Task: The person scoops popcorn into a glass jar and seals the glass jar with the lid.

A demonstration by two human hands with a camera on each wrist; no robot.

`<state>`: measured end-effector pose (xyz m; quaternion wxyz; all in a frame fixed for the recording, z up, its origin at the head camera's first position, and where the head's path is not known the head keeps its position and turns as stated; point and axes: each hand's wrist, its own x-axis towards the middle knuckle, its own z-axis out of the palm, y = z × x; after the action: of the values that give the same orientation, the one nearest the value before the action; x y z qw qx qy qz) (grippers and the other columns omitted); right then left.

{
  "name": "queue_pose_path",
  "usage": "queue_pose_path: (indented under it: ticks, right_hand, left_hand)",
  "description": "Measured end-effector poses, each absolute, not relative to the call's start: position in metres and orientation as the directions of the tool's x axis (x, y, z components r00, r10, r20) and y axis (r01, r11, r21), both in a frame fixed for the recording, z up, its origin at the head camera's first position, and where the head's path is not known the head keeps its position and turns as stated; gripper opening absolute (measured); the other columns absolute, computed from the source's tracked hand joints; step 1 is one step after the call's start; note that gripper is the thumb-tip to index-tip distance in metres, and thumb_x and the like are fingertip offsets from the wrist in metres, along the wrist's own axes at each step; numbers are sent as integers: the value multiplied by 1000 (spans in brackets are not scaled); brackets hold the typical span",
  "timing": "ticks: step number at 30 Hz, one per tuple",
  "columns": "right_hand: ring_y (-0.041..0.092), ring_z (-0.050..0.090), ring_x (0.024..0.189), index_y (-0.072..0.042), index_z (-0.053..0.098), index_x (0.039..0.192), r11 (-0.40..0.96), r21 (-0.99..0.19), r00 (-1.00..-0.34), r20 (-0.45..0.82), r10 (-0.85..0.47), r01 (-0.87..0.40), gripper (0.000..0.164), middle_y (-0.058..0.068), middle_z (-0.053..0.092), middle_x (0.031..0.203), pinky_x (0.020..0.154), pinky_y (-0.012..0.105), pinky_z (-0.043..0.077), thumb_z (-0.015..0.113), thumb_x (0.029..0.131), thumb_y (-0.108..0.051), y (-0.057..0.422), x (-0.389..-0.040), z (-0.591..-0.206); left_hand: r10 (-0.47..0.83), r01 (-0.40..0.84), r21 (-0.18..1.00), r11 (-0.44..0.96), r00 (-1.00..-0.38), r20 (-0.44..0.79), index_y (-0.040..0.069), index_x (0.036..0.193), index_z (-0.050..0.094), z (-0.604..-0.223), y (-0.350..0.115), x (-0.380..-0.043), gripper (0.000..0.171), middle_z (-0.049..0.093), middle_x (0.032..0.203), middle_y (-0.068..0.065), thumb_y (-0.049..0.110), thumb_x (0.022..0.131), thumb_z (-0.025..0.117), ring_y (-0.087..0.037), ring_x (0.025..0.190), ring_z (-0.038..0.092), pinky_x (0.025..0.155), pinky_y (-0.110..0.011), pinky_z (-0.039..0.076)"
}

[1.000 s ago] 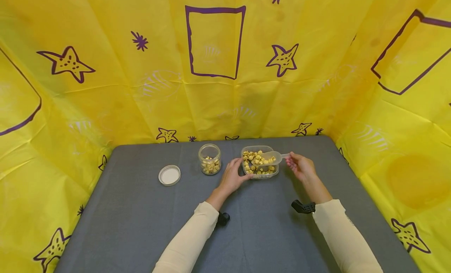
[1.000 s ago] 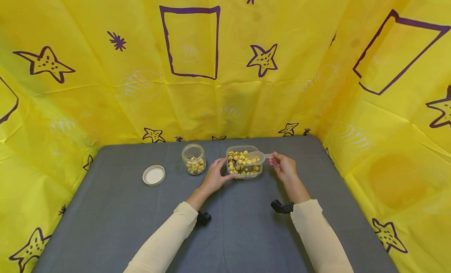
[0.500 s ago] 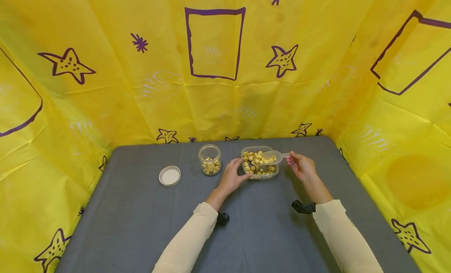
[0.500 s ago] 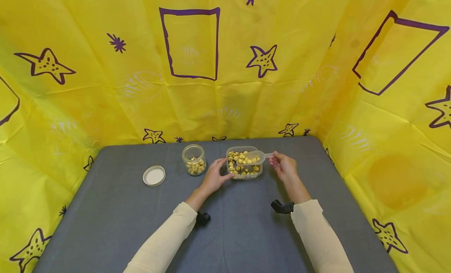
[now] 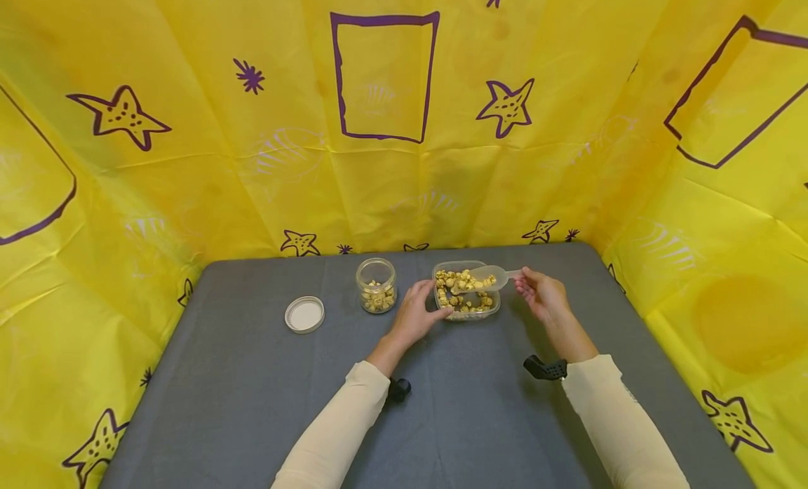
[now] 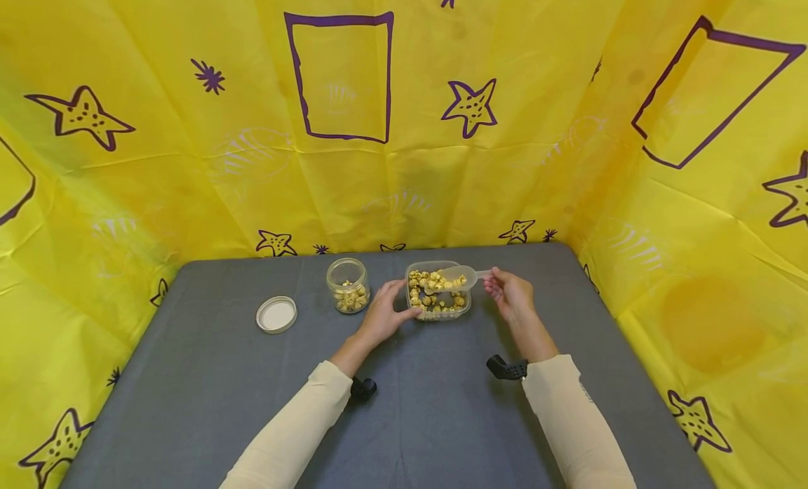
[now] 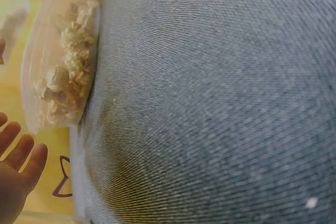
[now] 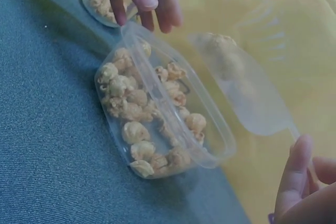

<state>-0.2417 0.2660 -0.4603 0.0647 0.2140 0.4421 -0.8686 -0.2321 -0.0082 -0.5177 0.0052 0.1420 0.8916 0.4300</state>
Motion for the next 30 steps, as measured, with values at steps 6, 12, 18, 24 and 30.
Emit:
queue_pose_path:
  ticks: [6, 12, 18, 24, 30]
  right_hand:
    - [13, 62, 54, -3, 70, 74, -614, -733, -903, -424, 74, 294, 30, 5, 70, 64, 58, 21, 55, 53, 99, -7, 265, -244, -457]
    - [13, 62, 53, -3, 70, 74, -623, -732, -913, -403, 68, 277, 32, 6, 70, 64, 58, 21, 55, 53, 99, -9, 262, -246, -455]
    - [14, 62, 53, -3, 71, 73, -635, -723, -914, -400, 63, 273, 31, 6, 70, 64, 58, 21, 55, 54, 99, -8, 260, -247, -453]
    - [14, 62, 53, -3, 71, 72, -637, -721, -916, -396, 59, 271, 33, 6, 70, 64, 57, 21, 55, 54, 99, -8, 259, -246, -449]
    - [15, 63, 53, -1, 71, 72, -640, -728, -931, -362, 53, 247, 33, 8, 70, 64, 57, 22, 55, 53, 99, -7, 262, -246, -445]
  left_hand:
    - [253, 245, 776, 581, -961, 114, 8, 148, 41, -511, -10, -231, 76, 40, 150, -15, 39, 86, 73, -35, 139, 38, 109, -54, 38]
    - [249, 257, 768, 586, -960, 132, 9, 148, 41, -506, -14, -232, 76, 40, 150, -15, 39, 86, 74, -35, 139, 38, 110, -54, 37]
    - [242, 282, 757, 589, -956, 168, 9, 147, 43, -502, -19, -232, 74, 42, 148, -17, 36, 85, 74, -37, 136, 40, 109, -56, 38]
    - [231, 260, 770, 582, -961, 150, 8, 148, 41, -496, -23, -231, 77, 40, 150, -17, 37, 85, 75, -38, 137, 39, 109, -57, 37]
    - [229, 251, 795, 551, -963, 146, 10, 149, 40, -487, -24, -232, 78, 38, 151, -17, 37, 84, 75, -38, 138, 39, 109, -56, 37]
